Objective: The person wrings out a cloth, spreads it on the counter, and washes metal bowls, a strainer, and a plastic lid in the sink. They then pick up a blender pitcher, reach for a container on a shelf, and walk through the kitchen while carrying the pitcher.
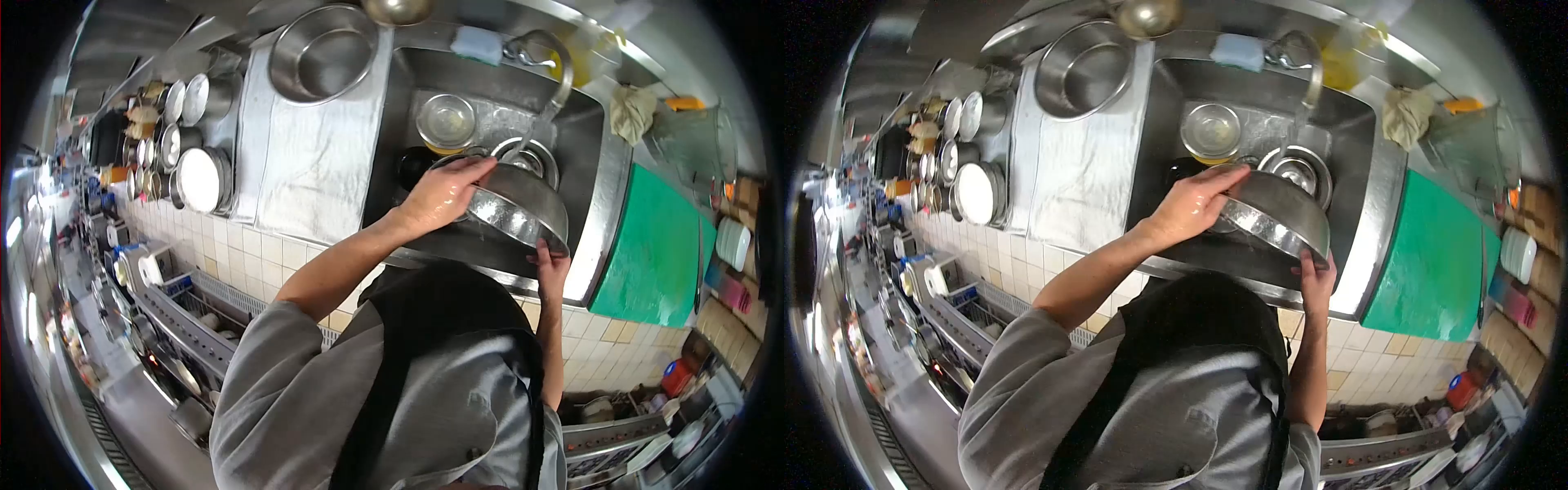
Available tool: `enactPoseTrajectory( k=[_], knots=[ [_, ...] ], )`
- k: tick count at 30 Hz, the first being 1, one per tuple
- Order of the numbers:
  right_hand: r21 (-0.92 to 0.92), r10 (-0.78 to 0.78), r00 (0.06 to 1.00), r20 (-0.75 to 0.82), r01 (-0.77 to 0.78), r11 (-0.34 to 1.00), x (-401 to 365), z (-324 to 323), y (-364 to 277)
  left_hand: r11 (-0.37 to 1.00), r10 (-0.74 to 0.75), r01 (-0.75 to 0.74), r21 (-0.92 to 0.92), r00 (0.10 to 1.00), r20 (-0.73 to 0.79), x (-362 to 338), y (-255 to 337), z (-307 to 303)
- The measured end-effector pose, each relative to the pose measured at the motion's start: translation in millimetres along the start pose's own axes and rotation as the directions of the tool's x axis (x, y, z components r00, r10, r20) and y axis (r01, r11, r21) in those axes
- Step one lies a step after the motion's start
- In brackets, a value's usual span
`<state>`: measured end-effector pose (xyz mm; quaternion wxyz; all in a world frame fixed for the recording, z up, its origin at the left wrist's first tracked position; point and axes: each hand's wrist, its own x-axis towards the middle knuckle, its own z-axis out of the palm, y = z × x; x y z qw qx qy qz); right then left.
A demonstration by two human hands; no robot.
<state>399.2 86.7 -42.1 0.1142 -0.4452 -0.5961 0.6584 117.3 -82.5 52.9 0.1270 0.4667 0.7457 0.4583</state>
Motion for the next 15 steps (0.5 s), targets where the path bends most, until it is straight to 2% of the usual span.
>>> enactPoseTrajectory(
  k=[2,3,5,6,8,10,11,12,13,15],
  knots=[
    [0.021,0.042,0.998,0.040,-0.043,0.999,-1,3,7,0.996,-0.080,0.073,0.044,0.980,0.184,-1,20,-15],
    [0.049,0.086,0.994,0.060,-0.089,0.995,-2,4,6,0.996,-0.083,0.078,0.038,0.981,0.175,-1,23,-19],
    [0.066,0.109,0.993,0.043,-0.112,0.992,-4,3,5,0.994,-0.076,0.047,0.095,0.942,0.327,-2,25,-25],
    [0.063,0.106,0.994,0.031,-0.107,0.992,-7,2,0,0.995,-0.074,0.047,0.090,0.943,0.324,-4,22,-27],
    [0.058,0.102,0.995,0.011,-0.103,0.993,-13,0,-11,0.980,0.029,-0.111,0.167,0.901,0.432,-7,16,-29],
    [0.007,-0.123,0.992,0.034,0.123,0.992,-17,1,-22,0.976,0.031,-0.129,0.173,0.877,0.479,-5,31,-47],
    [0.004,-0.124,0.992,0.022,0.124,0.992,-17,-1,-22,0.971,0.029,-0.148,0.186,0.850,0.526,-5,36,-56],
    [-0.179,-0.274,0.962,0.001,0.270,0.946,-16,-2,-22,0.931,0.076,-0.243,0.272,0.859,0.506,-8,31,-57],
    [-0.358,-0.418,0.909,0.009,0.393,0.847,-14,-2,-24,0.931,0.086,-0.252,0.265,0.856,0.511,-9,28,-61],
    [-0.317,-0.424,0.905,-0.034,0.392,0.864,-15,-2,-30,0.926,-0.192,-0.040,0.374,0.805,0.561,-7,27,-73]
  ],
)
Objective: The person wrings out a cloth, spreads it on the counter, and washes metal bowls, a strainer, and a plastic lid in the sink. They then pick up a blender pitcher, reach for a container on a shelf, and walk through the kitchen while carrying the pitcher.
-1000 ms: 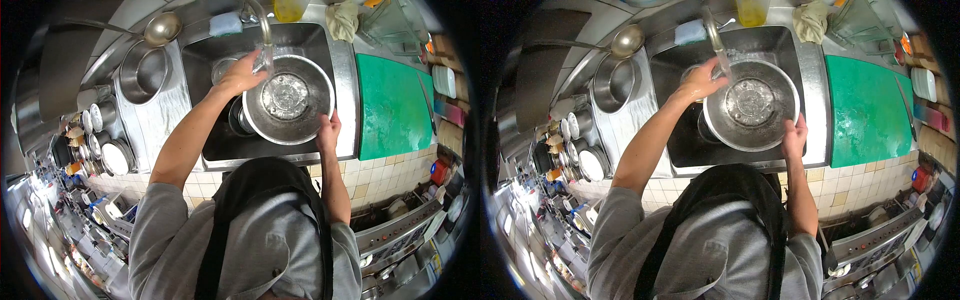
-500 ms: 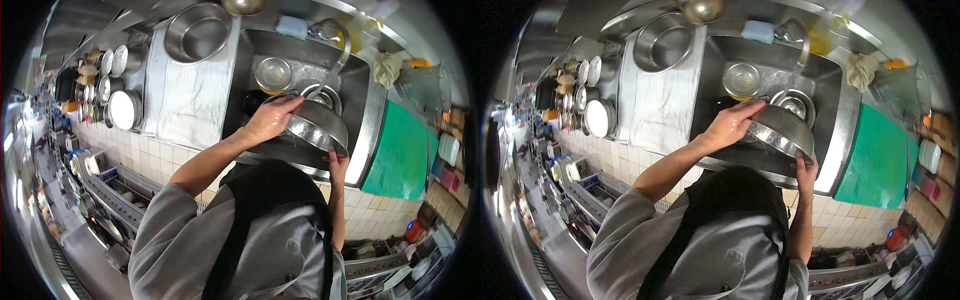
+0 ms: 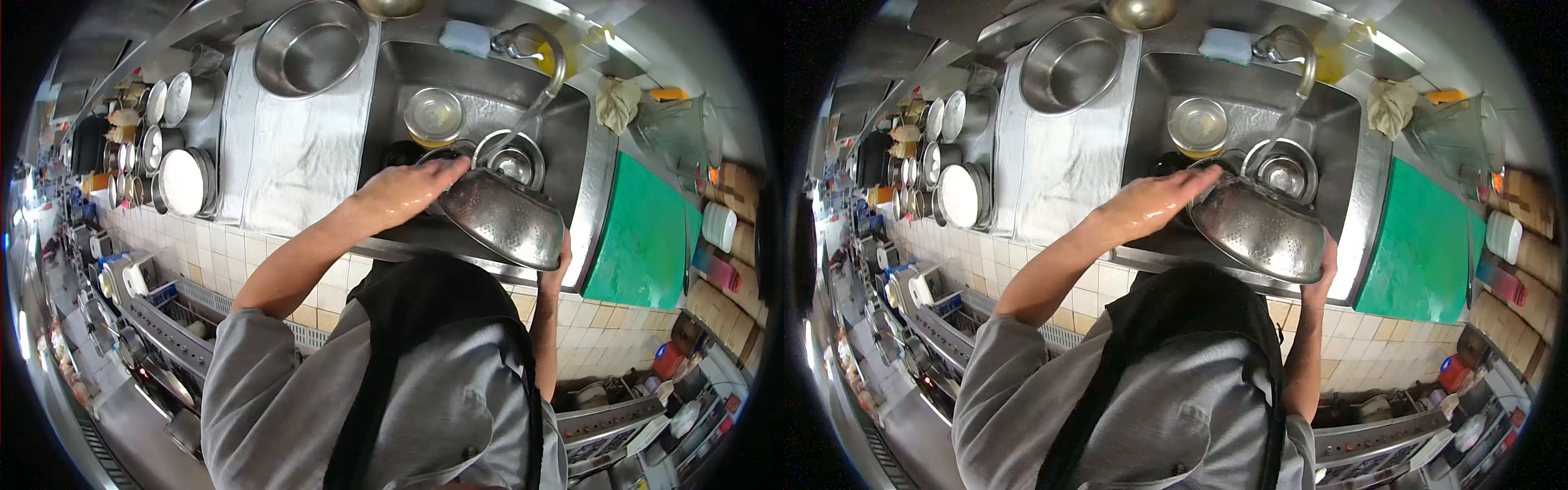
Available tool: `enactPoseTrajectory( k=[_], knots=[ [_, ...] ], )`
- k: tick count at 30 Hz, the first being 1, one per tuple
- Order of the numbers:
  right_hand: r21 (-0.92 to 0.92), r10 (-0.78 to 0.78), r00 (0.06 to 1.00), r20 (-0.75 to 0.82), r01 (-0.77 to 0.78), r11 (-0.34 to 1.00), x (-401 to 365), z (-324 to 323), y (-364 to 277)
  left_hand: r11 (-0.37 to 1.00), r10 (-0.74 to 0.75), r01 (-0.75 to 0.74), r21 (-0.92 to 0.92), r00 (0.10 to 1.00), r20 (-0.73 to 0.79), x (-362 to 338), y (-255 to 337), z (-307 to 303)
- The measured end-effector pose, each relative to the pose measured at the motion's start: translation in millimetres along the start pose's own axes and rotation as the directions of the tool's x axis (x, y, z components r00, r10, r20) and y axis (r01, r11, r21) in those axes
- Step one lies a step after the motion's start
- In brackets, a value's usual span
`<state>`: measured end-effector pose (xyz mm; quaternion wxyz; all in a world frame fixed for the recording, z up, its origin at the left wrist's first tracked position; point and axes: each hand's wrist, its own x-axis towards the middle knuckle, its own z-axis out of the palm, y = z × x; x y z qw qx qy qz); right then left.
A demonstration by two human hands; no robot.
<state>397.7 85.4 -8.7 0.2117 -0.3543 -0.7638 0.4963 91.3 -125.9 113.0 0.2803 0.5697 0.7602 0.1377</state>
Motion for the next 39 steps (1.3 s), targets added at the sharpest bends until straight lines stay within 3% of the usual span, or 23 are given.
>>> enactPoseTrajectory(
  k=[1,2,4,6,8,10,11,13,14,16,17,21,24,26,27,28,32,33,34,36,37,38,39],
  knots=[
    [0.042,-0.013,1.000,-0.013,0.014,0.999,-1,-1,-3,0.983,-0.183,0.183,0.002,0.978,0.096,2,-3,-3],
    [0.083,-0.026,0.999,-0.024,0.028,0.996,-3,-3,-6,0.985,-0.173,0.174,0.004,0.980,0.101,1,-13,4],
    [0.027,-0.010,0.999,-0.034,0.011,1.000,-6,-6,-3,0.972,0.075,-0.053,0.229,0.993,-0.088,1,-28,12],
    [0.198,0.069,0.991,-0.118,-0.044,0.979,-12,-5,11,0.954,-0.050,0.038,0.298,0.998,0.033,2,-27,23],
    [0.325,0.109,0.984,-0.142,-0.057,0.944,-16,-1,5,0.917,0.166,-0.030,0.399,0.936,-0.311,1,-35,43],
    [0.255,0.126,0.966,-0.227,-0.065,0.965,-22,7,5,0.968,0.096,-0.044,0.249,0.975,-0.203,3,-47,64],
    [-0.001,0.096,0.993,-0.063,-0.096,0.995,-20,-3,10,0.992,0.033,-0.003,0.126,0.970,-0.240,0,-44,66],
    [0.201,0.343,0.939,0.010,-0.338,0.919,-14,12,-7,0.983,-0.113,0.069,-0.171,0.959,-0.262,-3,-27,61],
    [0.310,0.404,0.912,0.073,-0.406,0.860,-12,21,-35,0.920,-0.139,0.023,-0.391,0.952,-0.272,-2,-26,62],
    [0.396,0.364,0.928,0.084,-0.366,0.842,-10,40,-58,0.427,-0.337,0.012,-0.904,0.930,-0.148,-10,-22,60],
    [0.385,0.387,0.893,0.228,-0.448,0.807,-8,43,-66,0.620,-0.372,-0.069,-0.782,0.851,-0.370,-11,-29,69],
    [0.280,0.296,0.710,0.639,-0.573,0.770,1,50,-63,0.762,-0.485,-0.007,-0.647,0.657,-0.578,-41,-48,47],
    [0.314,0.216,0.744,0.632,-0.500,0.807,18,55,-95,0.876,-0.461,0.115,-0.469,0.485,-0.743,-67,-95,17],
    [0.264,0.254,0.735,0.629,-0.509,0.819,21,54,-71,0.723,-0.600,-0.093,-0.684,0.404,-0.690,-74,-115,-20],
    [0.231,0.305,0.735,0.605,-0.529,0.817,21,53,-57,0.704,-0.623,-0.080,-0.705,0.405,-0.669,-80,-149,-27],
    [0.198,0.356,0.734,0.579,-0.550,0.812,22,54,-49,0.530,-0.715,-0.235,-0.815,0.393,-0.578,-75,-139,-53],
    [0.152,0.419,0.737,0.531,-0.569,0.808,20,56,-44,0.504,-0.750,-0.210,-0.838,0.374,-0.545,-71,-210,-78],
    [0.146,0.426,0.742,0.517,-0.567,0.810,20,56,-43,0.542,-0.763,-0.098,-0.834,0.357,-0.538,-68,-219,-81],
    [0.127,0.442,0.742,0.504,-0.570,0.812,19,56,-38,0.575,-0.772,0.019,-0.818,0.342,-0.535,-67,-227,-86],
    [0.146,0.468,0.745,0.475,-0.591,0.793,12,57,-23,0.497,-0.858,0.658,-0.566,0.278,-0.432,-62,-246,-102],
    [0.139,0.482,0.747,0.457,-0.595,0.792,9,56,-16,0.617,-0.614,0.776,-0.128,0.373,-0.696,-76,-311,-83],
    [0.136,0.491,0.750,0.444,-0.597,0.790,6,56,-9,0.526,-0.279,0.784,0.330,0.526,-0.803,-82,-364,-62],
    [0.142,0.505,0.744,0.438,-0.612,0.778,3,55,2,0.536,-0.276,0.774,0.338,0.539,-0.796,-75,-353,-62]
  ],
)
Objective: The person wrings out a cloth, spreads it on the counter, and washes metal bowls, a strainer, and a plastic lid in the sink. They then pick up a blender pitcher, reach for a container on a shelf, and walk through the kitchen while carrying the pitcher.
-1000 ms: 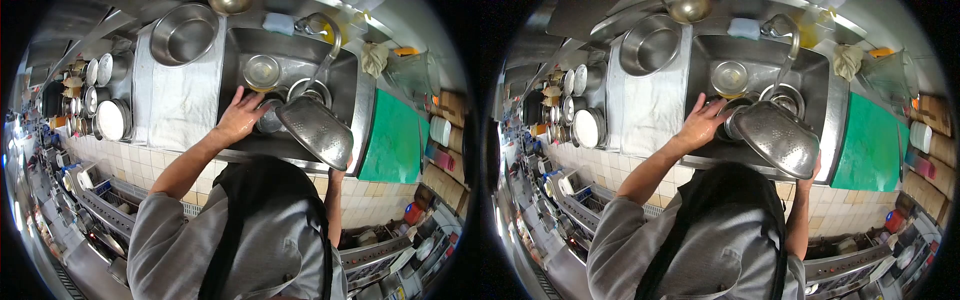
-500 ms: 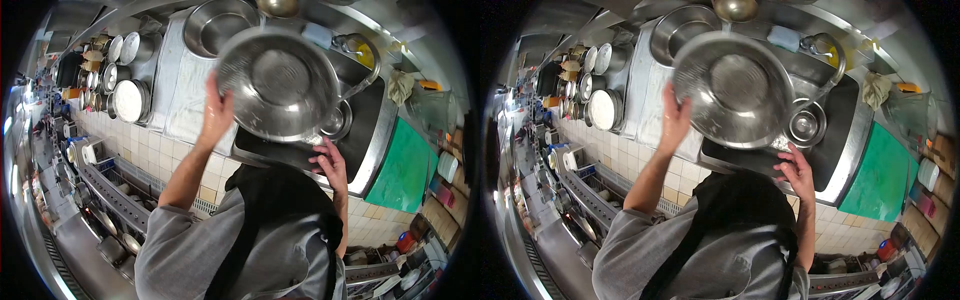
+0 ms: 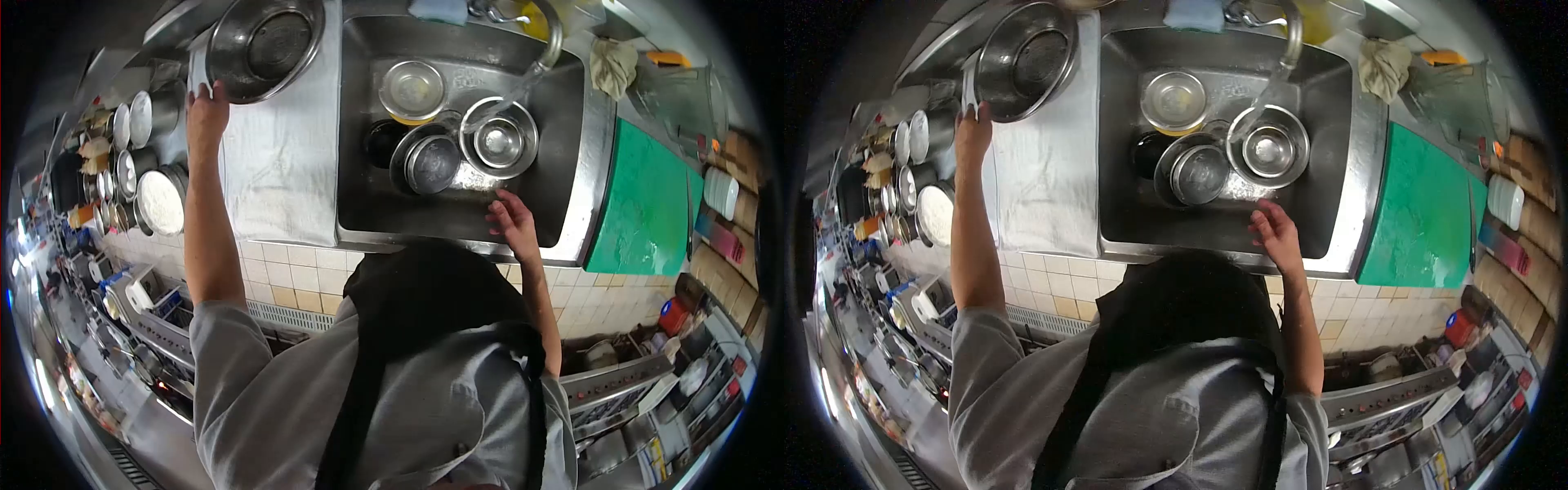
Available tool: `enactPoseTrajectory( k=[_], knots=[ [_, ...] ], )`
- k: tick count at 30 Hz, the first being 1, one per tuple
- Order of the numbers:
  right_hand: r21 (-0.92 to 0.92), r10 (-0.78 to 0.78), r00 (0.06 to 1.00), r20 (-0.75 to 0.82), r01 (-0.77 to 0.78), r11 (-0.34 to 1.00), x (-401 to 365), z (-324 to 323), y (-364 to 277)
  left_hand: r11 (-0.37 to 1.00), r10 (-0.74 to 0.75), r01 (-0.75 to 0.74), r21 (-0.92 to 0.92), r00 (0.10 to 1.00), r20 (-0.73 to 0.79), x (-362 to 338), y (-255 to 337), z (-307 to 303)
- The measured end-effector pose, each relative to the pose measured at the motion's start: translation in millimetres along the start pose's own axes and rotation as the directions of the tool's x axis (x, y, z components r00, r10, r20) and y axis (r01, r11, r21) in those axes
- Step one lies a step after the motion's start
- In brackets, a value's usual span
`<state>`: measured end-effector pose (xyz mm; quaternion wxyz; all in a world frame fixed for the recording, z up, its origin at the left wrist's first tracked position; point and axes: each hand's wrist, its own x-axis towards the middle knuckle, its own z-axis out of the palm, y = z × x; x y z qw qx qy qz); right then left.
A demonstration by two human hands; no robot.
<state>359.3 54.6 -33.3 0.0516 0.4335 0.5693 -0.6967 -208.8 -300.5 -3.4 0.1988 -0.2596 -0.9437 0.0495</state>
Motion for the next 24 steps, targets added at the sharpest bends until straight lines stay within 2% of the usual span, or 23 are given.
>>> enactPoseTrajectory(
  k=[2,3,4,5,6,8,9,10,12,13,15,16,17,19,22,24],
  knots=[
    [0.005,0.019,0.999,-0.041,-0.019,1.000,4,-6,18,0.976,0.204,-0.177,0.126,0.947,-0.250,-2,32,-59],
    [0.002,0.033,0.997,-0.070,-0.033,0.999,5,-6,23,0.979,0.079,-0.102,-0.177,0.988,-0.132,-2,64,-104],
    [0.015,0.046,0.996,-0.071,-0.045,0.999,6,-6,26,0.895,-0.011,0.023,-0.446,1.000,0.029,-11,102,-143],
    [0.019,0.028,0.996,-0.086,-0.026,0.999,7,-6,27,0.769,-0.084,0.161,-0.619,0.985,0.153,-30,126,-151],
    [0.019,0.007,0.995,-0.103,-0.005,1.000,9,-8,28,0.490,-0.072,0.213,-0.846,0.976,0.204,-52,155,-148],
    [0.022,0.018,0.994,-0.111,-0.016,1.000,15,-7,30,0.385,0.173,0.260,-0.885,0.922,0.346,-93,213,-149],
    [0.019,0.023,0.993,-0.120,-0.020,1.000,18,-8,31,0.568,0.238,0.270,-0.777,0.851,0.469,-105,245,-150],
    [0.022,0.026,0.990,-0.135,-0.023,0.999,20,-11,32,0.526,0.311,0.262,-0.809,0.826,0.469,-119,270,-137],
    [-0.213,-0.119,0.991,-0.066,0.102,0.972,25,-16,34,0.471,0.419,0.281,-0.836,0.763,0.492,-143,314,-102],
    [-0.209,-0.116,0.990,-0.083,0.096,0.973,25,-18,31,0.464,0.452,0.308,-0.831,0.724,0.521,-145,337,-85],
    [-0.418,-0.133,0.987,-0.085,0.086,0.905,23,-24,15,0.487,0.441,0.328,-0.810,0.708,0.552,-133,381,-58],
    [-0.404,-0.106,0.989,-0.102,0.056,0.913,21,-27,5,0.424,0.459,0.396,-0.814,0.681,0.570,-128,401,-42],
    [-0.399,-0.102,0.989,-0.110,0.051,0.916,22,-33,7,0.424,0.467,0.393,-0.816,0.677,0.569,-118,421,-34],
    [-0.416,-0.144,0.982,-0.124,0.080,0.906,25,-45,15,0.617,0.533,0.157,-0.771,0.638,0.556,-103,455,-20],
    [-0.440,-0.114,0.976,-0.186,0.021,0.898,24,-60,22,0.667,0.582,0.078,-0.741,0.568,0.583,-101,499,22],
    [-0.421,-0.115,0.973,-0.198,0.022,0.907,25,-69,32,0.707,0.553,0.054,-0.705,0.580,0.598,-105,513,47]
  ],
)
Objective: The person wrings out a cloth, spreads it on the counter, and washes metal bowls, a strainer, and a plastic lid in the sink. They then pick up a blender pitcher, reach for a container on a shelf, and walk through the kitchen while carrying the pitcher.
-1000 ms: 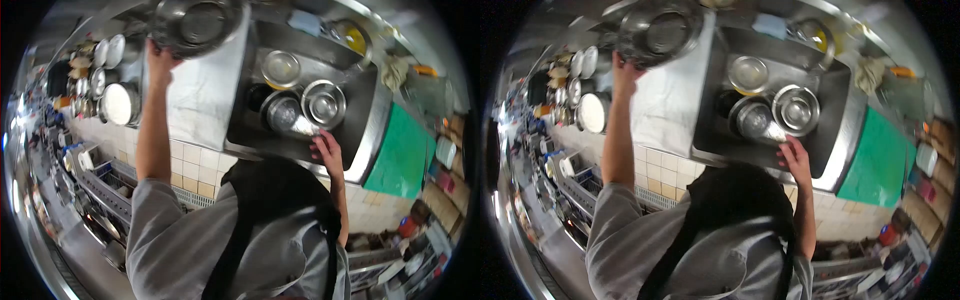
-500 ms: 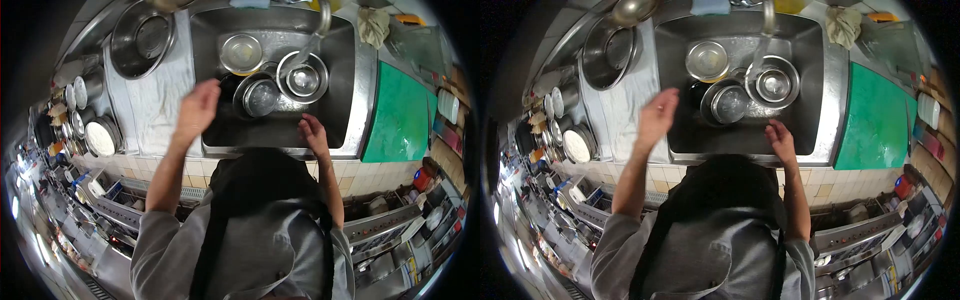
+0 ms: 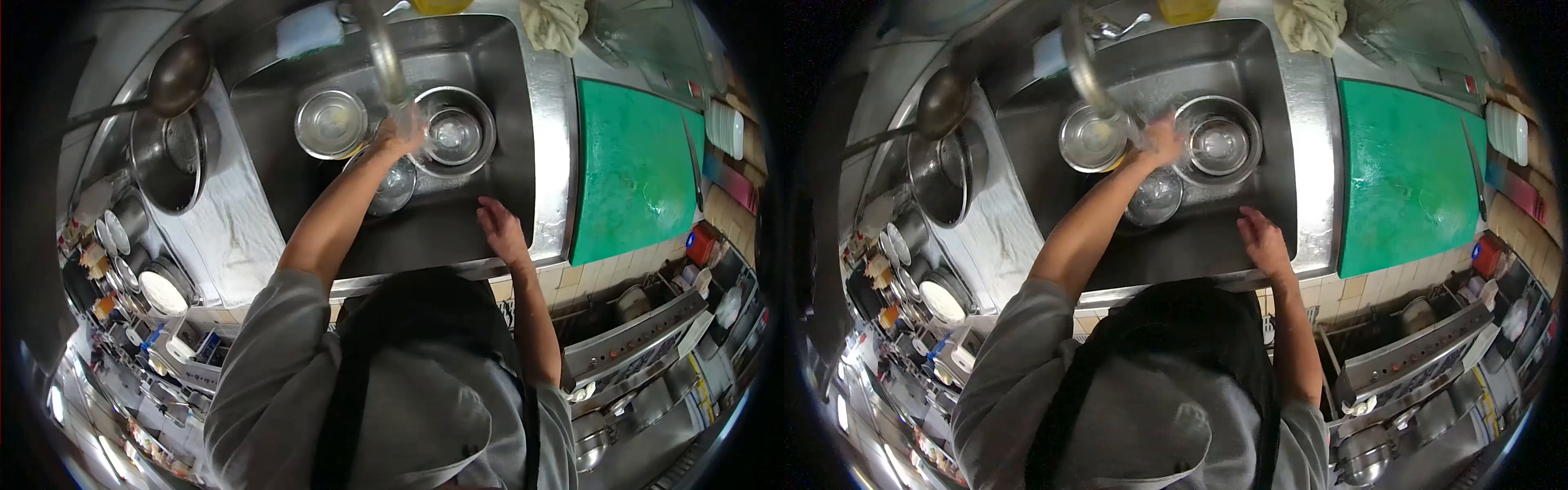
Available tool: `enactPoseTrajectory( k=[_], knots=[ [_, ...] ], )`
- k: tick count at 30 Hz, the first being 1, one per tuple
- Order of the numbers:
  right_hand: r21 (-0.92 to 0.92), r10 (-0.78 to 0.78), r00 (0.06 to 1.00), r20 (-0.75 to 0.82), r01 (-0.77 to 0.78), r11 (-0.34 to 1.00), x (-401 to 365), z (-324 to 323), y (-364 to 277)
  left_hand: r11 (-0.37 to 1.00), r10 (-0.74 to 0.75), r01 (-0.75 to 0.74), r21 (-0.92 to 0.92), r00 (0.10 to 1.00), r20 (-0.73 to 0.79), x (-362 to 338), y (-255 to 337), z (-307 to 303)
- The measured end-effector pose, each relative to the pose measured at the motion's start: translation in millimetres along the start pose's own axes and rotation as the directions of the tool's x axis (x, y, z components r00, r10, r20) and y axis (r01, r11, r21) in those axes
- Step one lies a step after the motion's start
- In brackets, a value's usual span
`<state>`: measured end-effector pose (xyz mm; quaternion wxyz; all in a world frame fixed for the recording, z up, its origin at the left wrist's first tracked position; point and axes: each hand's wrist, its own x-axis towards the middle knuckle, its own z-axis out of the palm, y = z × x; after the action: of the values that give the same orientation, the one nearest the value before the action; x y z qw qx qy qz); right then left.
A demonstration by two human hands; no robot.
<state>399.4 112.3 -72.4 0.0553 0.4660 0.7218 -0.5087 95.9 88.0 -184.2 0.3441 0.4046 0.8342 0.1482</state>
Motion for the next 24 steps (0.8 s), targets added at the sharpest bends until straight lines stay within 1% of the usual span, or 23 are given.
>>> enactPoseTrajectory(
  k=[2,3,5,6,7,9,10,11,13,14,15,16,17,19,20,21,23,24],
  knots=[
    [0.020,0.002,1.000,-0.005,-0.002,1.000,2,-3,6,0.993,-0.089,0.094,0.066,0.993,-0.071,22,-23,34],
    [0.030,-0.001,1.000,-0.004,0.001,1.000,2,-5,5,0.993,-0.090,0.094,0.066,0.994,-0.064,31,-35,50],
    [0.042,-0.003,1.000,0.002,0.003,0.999,4,-8,4,0.985,-0.160,0.149,0.091,0.979,0.129,41,-52,68],
    [0.037,-0.025,1.000,-0.007,0.026,0.999,5,-8,4,0.986,-0.167,0.167,0.000,0.984,0.064,25,-25,40],
    [0.031,-0.052,0.999,-0.017,0.052,0.998,7,-9,4,0.985,-0.170,0.170,0.004,0.983,0.064,24,-25,42],
    [0.057,-0.045,0.999,-0.017,0.046,0.997,10,-11,2,0.985,-0.170,0.171,0.003,0.984,-0.059,20,-23,44],
    [0.077,-0.038,0.999,-0.020,0.039,0.996,10,-12,1,0.995,-0.081,0.091,0.042,0.976,-0.203,10,-19,49],
    [0.079,-0.041,0.999,-0.018,0.042,0.996,11,-12,1,0.995,-0.083,0.094,0.044,0.975,-0.205,2,-16,52],
    [0.085,-0.085,0.995,-0.061,0.090,0.992,14,-12,1,0.976,-0.045,0.014,-0.217,0.989,-0.138,-20,3,38],
    [0.085,-0.093,0.994,-0.058,0.098,0.992,16,-14,-1,0.975,-0.014,-0.004,-0.220,0.997,-0.079,-35,17,27],
    [0.053,-0.163,0.982,-0.098,0.168,0.984,19,-15,-6,0.976,-0.018,-0.001,-0.217,0.996,-0.088,-49,21,18],
    [0.017,-0.233,0.963,-0.137,0.238,0.971,21,-16,-11,0.961,0.122,-0.165,-0.222,0.973,-0.195,-62,25,12],
    [0.017,-0.243,0.961,-0.136,0.247,0.969,22,-19,-17,0.922,0.257,-0.326,-0.209,0.919,-0.299,-72,28,6],
    [-0.100,-0.340,0.919,-0.202,0.326,0.940,24,-23,-29,0.915,0.238,-0.327,-0.235,0.911,-0.337,-86,37,-10],
    [-0.065,-0.315,0.929,-0.192,0.309,0.949,25,-24,-32,0.891,0.314,-0.399,-0.216,0.886,-0.341,-92,41,-23],
    [-0.067,-0.323,0.927,-0.192,0.316,0.946,26,-25,-36,0.860,0.388,-0.470,-0.198,0.855,-0.344,-96,47,-35],
    [-0.167,-0.494,0.829,-0.262,0.465,0.869,26,-27,-47,0.856,0.395,-0.483,-0.183,0.841,-0.370,-100,59,-53],
    [-0.169,-0.498,0.825,-0.265,0.469,0.867,24,-29,-53,0.852,0.389,-0.484,-0.202,0.842,-0.374,-100,63,-65]
  ],
)
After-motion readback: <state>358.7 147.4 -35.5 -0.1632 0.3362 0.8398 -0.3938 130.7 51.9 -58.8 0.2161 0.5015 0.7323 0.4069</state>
